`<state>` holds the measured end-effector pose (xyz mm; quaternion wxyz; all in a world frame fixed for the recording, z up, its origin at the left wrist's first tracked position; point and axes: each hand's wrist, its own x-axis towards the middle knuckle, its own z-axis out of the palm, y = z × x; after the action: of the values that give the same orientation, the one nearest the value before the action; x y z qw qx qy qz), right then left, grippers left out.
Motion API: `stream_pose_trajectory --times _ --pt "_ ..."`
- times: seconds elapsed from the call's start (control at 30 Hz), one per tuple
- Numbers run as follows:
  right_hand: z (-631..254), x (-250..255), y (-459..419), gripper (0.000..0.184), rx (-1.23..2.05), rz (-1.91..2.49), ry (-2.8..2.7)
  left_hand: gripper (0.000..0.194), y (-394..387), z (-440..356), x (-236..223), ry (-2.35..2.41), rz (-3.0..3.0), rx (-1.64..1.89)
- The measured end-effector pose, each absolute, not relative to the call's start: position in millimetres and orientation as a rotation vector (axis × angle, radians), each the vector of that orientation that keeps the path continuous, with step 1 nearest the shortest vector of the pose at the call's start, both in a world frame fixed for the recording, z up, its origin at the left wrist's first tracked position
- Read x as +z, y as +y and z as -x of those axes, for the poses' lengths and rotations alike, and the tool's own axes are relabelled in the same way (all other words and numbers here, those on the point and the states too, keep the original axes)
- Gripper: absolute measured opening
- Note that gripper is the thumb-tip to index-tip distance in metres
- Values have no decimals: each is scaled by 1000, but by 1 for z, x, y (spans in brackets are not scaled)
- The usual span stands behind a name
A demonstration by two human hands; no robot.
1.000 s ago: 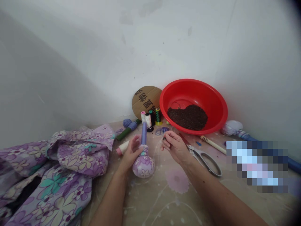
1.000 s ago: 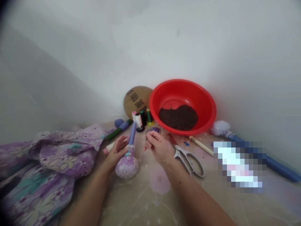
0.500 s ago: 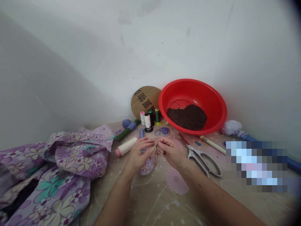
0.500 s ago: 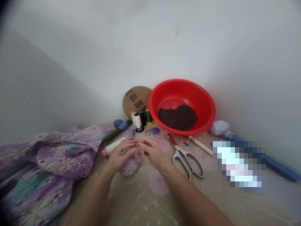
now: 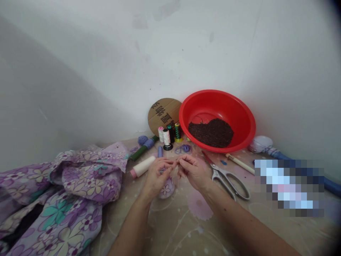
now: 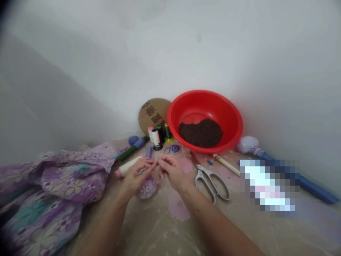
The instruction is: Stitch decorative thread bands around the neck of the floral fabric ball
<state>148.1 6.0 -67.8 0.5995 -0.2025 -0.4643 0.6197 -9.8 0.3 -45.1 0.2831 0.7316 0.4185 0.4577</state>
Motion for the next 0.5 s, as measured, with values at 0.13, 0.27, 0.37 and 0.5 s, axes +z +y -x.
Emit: stream_pose_trajectory --times 0.13,0.27,0.37,0.5 --pt "-155 -66 12 16 1321 495 -989 16 5 17 -50 1239 -1815 1276" --pt "-166 -61 18 14 1260 490 -924 14 12 25 -54 1387 -1642 1327" --pt "-171 -58 20 18 1285 481 -902 14 14 28 -55 1456 -1565 1330" --pt "-171 -56 19 20 1325 480 -903 15 16 28 -58 1441 -1546 1305"
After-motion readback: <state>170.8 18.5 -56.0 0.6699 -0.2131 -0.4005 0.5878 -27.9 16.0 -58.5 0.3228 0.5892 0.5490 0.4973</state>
